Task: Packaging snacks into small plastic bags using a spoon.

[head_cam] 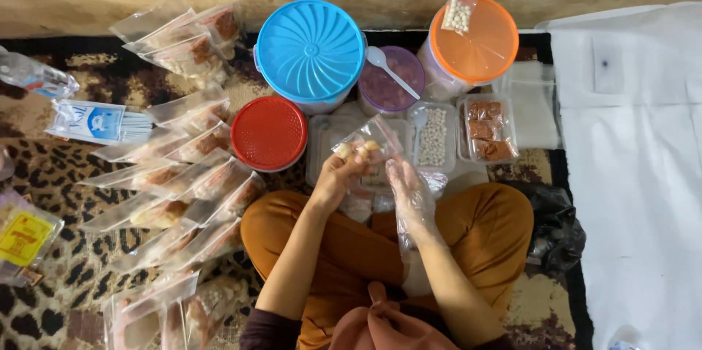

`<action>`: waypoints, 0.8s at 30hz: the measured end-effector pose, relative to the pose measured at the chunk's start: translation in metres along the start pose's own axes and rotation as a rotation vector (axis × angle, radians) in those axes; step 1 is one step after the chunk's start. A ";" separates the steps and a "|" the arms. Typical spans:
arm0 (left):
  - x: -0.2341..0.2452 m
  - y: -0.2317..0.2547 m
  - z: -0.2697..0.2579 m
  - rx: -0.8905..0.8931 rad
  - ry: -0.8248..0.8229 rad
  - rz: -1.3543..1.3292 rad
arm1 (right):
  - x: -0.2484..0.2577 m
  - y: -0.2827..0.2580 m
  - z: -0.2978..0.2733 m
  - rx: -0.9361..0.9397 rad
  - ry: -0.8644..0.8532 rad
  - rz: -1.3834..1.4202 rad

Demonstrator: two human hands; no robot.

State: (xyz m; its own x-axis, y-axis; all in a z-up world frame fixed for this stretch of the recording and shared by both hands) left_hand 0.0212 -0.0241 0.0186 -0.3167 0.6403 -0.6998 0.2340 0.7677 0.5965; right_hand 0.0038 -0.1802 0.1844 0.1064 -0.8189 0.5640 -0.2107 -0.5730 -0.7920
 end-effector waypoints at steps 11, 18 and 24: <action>-0.072 -0.031 -0.109 -0.191 -0.151 0.105 | 0.045 -0.017 -0.026 0.093 0.195 -0.070; -0.112 -0.008 -0.151 -0.142 -0.108 0.278 | 0.075 -0.024 -0.056 0.508 0.073 0.020; -0.126 0.019 -0.153 -0.335 0.046 0.333 | 0.063 0.026 -0.054 0.310 0.017 0.359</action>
State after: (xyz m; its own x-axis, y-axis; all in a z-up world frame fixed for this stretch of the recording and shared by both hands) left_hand -0.0751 -0.0938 0.1781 -0.3168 0.8425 -0.4356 0.0227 0.4659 0.8846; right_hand -0.0474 -0.2444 0.2118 0.0632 -0.9678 0.2438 0.0691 -0.2394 -0.9684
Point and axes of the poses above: each hand's wrist, its own z-axis towards the middle knuckle, its own x-axis out of the back of the hand, y = z × x, the point moved 6 cm from there along z, towards the middle knuckle, and after that the axes turned 3 degrees about -z, right-handed, at the moved point
